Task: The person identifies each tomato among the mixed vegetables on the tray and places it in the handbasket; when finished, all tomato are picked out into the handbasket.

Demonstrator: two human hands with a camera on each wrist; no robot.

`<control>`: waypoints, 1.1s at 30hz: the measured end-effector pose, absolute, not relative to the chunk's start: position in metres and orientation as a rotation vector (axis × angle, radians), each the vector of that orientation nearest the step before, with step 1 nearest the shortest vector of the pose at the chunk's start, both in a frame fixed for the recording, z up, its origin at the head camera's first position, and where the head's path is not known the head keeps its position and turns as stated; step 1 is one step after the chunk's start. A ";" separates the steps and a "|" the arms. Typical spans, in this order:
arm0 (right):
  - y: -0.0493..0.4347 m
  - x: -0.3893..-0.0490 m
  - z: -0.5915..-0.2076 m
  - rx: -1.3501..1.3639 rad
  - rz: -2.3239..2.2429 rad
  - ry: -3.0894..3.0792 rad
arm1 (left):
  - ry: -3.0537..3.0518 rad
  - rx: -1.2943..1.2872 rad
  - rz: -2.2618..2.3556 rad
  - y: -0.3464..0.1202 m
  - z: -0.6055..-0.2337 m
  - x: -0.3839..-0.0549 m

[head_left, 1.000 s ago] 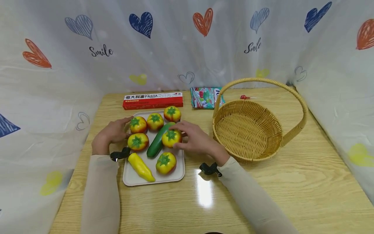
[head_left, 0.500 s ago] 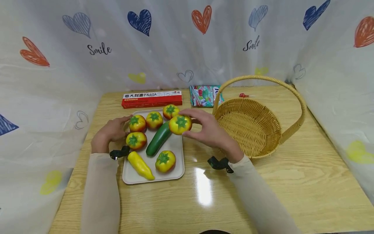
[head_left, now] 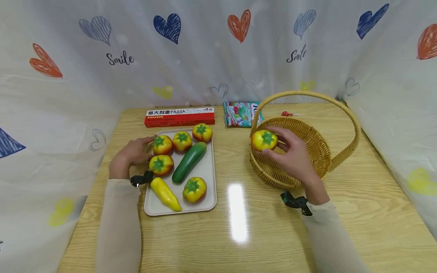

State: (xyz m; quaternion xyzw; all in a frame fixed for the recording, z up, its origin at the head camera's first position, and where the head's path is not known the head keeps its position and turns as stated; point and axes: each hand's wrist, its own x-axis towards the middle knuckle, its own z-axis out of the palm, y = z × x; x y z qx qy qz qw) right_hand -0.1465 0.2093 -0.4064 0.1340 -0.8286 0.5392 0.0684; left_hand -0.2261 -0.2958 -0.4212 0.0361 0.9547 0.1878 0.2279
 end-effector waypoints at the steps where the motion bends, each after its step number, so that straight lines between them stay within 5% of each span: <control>1: 0.212 -0.145 -0.409 0.369 1.598 -2.520 | 2.629 0.101 0.517 -0.295 -0.421 -0.226; 26: 0.221 -0.148 -0.423 0.242 1.293 -2.843 | 2.630 0.096 0.515 -0.292 -0.417 -0.223; 33: 0.215 -0.136 -0.405 0.622 1.717 -2.503 | 2.617 0.077 0.523 -0.291 -0.418 -0.224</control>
